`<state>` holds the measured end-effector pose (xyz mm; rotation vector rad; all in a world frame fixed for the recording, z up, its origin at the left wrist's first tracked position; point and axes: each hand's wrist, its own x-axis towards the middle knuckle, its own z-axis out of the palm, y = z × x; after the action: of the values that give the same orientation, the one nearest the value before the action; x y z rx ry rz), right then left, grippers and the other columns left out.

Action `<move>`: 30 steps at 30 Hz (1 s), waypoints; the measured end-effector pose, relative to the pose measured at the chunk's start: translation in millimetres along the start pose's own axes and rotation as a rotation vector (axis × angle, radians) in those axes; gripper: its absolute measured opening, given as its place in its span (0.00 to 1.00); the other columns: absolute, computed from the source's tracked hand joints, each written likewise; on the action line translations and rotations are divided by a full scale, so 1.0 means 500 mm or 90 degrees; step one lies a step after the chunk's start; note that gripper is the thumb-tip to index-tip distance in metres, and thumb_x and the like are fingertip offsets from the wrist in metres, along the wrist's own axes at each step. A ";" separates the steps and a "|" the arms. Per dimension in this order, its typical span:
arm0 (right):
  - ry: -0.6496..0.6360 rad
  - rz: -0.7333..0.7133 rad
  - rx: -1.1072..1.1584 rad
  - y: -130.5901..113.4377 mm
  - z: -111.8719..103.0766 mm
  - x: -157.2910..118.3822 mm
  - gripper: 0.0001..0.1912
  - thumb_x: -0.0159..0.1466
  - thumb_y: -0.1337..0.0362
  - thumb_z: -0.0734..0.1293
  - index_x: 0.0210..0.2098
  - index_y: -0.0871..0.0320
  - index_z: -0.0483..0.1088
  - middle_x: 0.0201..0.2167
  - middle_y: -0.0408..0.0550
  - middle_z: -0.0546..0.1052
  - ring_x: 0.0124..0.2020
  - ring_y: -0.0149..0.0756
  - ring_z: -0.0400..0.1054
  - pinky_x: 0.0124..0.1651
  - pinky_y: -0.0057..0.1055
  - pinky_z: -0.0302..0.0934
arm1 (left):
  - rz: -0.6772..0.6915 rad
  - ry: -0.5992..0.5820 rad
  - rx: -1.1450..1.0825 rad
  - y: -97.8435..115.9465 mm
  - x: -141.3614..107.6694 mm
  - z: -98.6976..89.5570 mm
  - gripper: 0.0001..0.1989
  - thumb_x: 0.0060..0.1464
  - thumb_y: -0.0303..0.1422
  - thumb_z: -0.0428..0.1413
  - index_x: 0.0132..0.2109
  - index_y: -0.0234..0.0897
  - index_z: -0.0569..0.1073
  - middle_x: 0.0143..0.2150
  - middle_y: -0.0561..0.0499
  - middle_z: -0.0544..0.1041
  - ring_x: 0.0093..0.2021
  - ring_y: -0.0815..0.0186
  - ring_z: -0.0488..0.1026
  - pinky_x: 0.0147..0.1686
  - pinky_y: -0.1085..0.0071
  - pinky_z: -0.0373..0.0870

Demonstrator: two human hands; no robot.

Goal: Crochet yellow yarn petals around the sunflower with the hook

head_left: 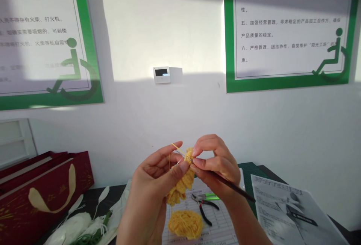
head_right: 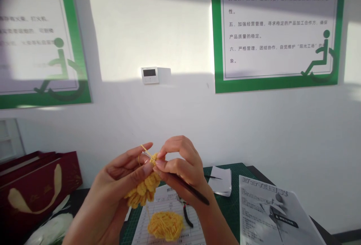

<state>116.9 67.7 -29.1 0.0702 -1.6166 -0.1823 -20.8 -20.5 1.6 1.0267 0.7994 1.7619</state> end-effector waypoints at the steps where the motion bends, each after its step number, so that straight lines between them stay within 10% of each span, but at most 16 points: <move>1: 0.047 -0.017 -0.009 0.005 0.008 -0.005 0.13 0.66 0.73 0.68 0.43 0.47 0.70 0.40 0.44 0.78 0.41 0.40 0.74 0.43 0.44 0.72 | -0.015 0.000 -0.017 -0.004 0.001 0.004 0.24 0.36 0.26 0.77 0.44 0.34 0.86 0.31 0.50 0.82 0.31 0.65 0.80 0.34 0.74 0.77; 5: 0.168 -0.043 -0.186 -0.006 0.036 -0.016 0.17 0.63 0.77 0.67 0.43 0.47 0.70 0.35 0.44 0.78 0.37 0.40 0.74 0.39 0.42 0.70 | -0.003 0.009 -0.025 -0.020 0.010 0.012 0.21 0.37 0.28 0.76 0.43 0.35 0.86 0.32 0.49 0.83 0.30 0.66 0.80 0.33 0.74 0.77; 11: 0.075 0.055 -0.198 -0.053 0.018 -0.002 0.10 0.67 0.74 0.64 0.43 0.53 0.68 0.32 0.45 0.78 0.36 0.40 0.73 0.45 0.44 0.65 | 0.114 0.049 0.056 -0.017 0.018 -0.002 0.19 0.37 0.24 0.76 0.40 0.36 0.86 0.30 0.51 0.83 0.35 0.66 0.79 0.37 0.76 0.77; 17: 0.155 0.465 0.252 -0.038 0.008 0.009 0.11 0.74 0.60 0.63 0.34 0.54 0.68 0.27 0.41 0.73 0.30 0.33 0.68 0.38 0.33 0.63 | 0.079 -0.001 0.072 0.001 0.012 -0.009 0.18 0.36 0.25 0.76 0.39 0.34 0.87 0.27 0.52 0.81 0.29 0.67 0.78 0.32 0.77 0.77; 21: 0.099 0.555 0.485 -0.020 0.022 0.012 0.14 0.69 0.55 0.69 0.32 0.54 0.65 0.27 0.40 0.74 0.31 0.33 0.68 0.41 0.32 0.64 | 0.044 -0.024 0.062 0.002 0.012 -0.008 0.17 0.37 0.25 0.76 0.38 0.35 0.87 0.31 0.47 0.84 0.31 0.64 0.81 0.33 0.75 0.78; 25: 0.096 0.413 0.384 -0.017 0.032 0.005 0.08 0.69 0.59 0.70 0.36 0.53 0.67 0.31 0.42 0.74 0.33 0.34 0.70 0.37 0.33 0.65 | 0.034 -0.025 0.049 0.000 0.011 -0.007 0.17 0.36 0.25 0.76 0.39 0.35 0.87 0.31 0.45 0.86 0.31 0.62 0.83 0.33 0.73 0.80; 30: 0.087 -0.038 -0.211 -0.023 0.034 -0.011 0.12 0.63 0.75 0.70 0.37 0.49 0.71 0.33 0.40 0.81 0.34 0.36 0.72 0.42 0.41 0.62 | 0.035 -0.011 0.015 -0.005 0.008 -0.003 0.22 0.38 0.24 0.76 0.44 0.39 0.87 0.32 0.51 0.84 0.34 0.69 0.81 0.36 0.79 0.77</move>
<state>99.7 58.6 -37.2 -0.1230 -1.4311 -0.4793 -21.8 -16.2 0.0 1.0870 0.7902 1.7917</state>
